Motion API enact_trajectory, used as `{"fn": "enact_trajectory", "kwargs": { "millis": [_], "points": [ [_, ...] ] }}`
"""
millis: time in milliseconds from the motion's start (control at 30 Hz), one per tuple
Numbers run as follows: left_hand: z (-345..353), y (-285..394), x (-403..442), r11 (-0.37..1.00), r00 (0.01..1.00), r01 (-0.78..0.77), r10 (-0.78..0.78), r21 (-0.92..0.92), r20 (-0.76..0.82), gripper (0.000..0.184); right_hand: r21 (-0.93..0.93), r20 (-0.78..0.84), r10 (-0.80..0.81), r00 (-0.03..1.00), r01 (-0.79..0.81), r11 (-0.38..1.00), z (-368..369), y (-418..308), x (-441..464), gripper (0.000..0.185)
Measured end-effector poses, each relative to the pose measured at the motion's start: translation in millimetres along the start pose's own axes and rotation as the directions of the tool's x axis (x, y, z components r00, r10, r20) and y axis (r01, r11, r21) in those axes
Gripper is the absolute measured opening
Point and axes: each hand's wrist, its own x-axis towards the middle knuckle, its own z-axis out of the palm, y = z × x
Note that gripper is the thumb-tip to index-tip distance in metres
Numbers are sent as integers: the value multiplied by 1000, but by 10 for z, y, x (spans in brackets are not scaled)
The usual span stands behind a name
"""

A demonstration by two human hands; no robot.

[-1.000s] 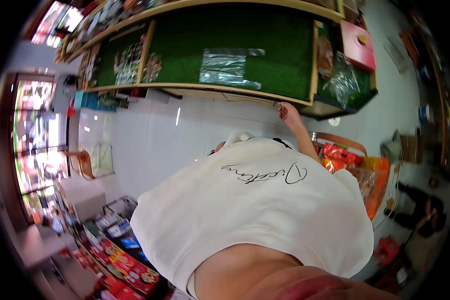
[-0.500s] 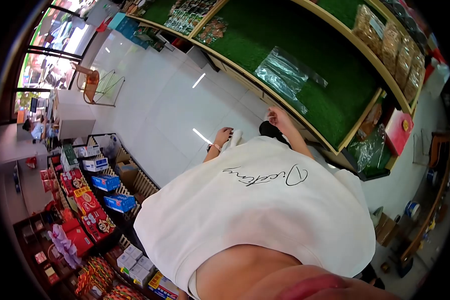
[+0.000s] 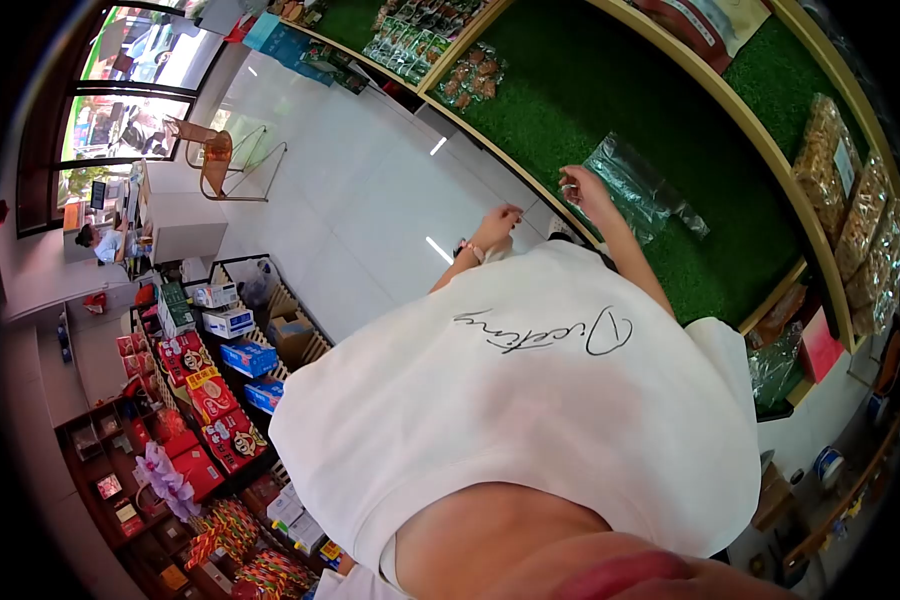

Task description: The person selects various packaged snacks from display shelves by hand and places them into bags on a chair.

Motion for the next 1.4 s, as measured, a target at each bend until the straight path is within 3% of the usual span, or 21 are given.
{"fn": "enact_trajectory", "kwargs": {
  "millis": [33,133,400,533,633,667,700,767,867,967,1067,1167,1200,1300,1333,1400],
  "points": [
    [-47,80,100,997,1000,3,-6,72,29,28,18,2,-12,1000,12,1000,-28,-59,94,14],
    [-113,305,394,998,998,-63,63,-4,-19,28,14,-9,14,1000,-14,1000,-140,-173,362,13],
    [-221,376,767,998,988,43,-49,45,144,30,91,-138,170,976,-158,983,-413,-138,771,12],
    [-428,334,1014,999,990,38,-41,27,133,31,77,-185,230,956,-219,973,-363,-91,1016,12],
    [-653,360,1313,992,989,-13,-5,122,145,30,103,-198,241,950,-224,969,-238,-46,1191,12],
    [-752,418,1410,990,987,40,-59,132,147,28,117,-212,269,939,-249,962,-174,-28,1227,12],
    [-824,382,1545,987,994,-13,-5,158,112,28,129,-225,284,932,-260,957,-105,-44,1324,13],
    [-1013,309,1845,998,994,16,-22,57,107,27,145,-254,292,922,-263,954,-14,-102,1603,13],
    [-1353,371,2250,963,974,221,-209,-154,91,27,151,-290,317,903,-283,947,151,-90,1899,13],
    [-1684,187,2761,961,968,250,-245,-116,61,32,72,-325,316,891,-310,948,321,-53,2329,14],
    [-1911,39,3209,984,985,167,-170,64,42,39,8,-360,355,863,-378,926,538,-59,2766,16],
    [-2043,239,3391,989,997,59,-51,137,-61,39,-118,-379,313,871,-381,917,756,-27,3185,21],
    [-2028,75,3561,992,996,80,-75,101,-58,42,-234,-398,301,867,-413,880,883,-126,3281,31],
    [-1992,-134,3779,988,989,150,-150,-23,-5,47,-427,-405,80,911,-266,864,945,17,3720,40],
    [-2004,-142,3810,985,984,172,-173,32,42,46,-445,-382,-43,923,-143,884,942,112,3879,46],
    [-1967,-180,3844,992,991,121,-119,-23,55,43,-350,-474,-1,881,-188,918,978,176,4062,43]
  ]
}}
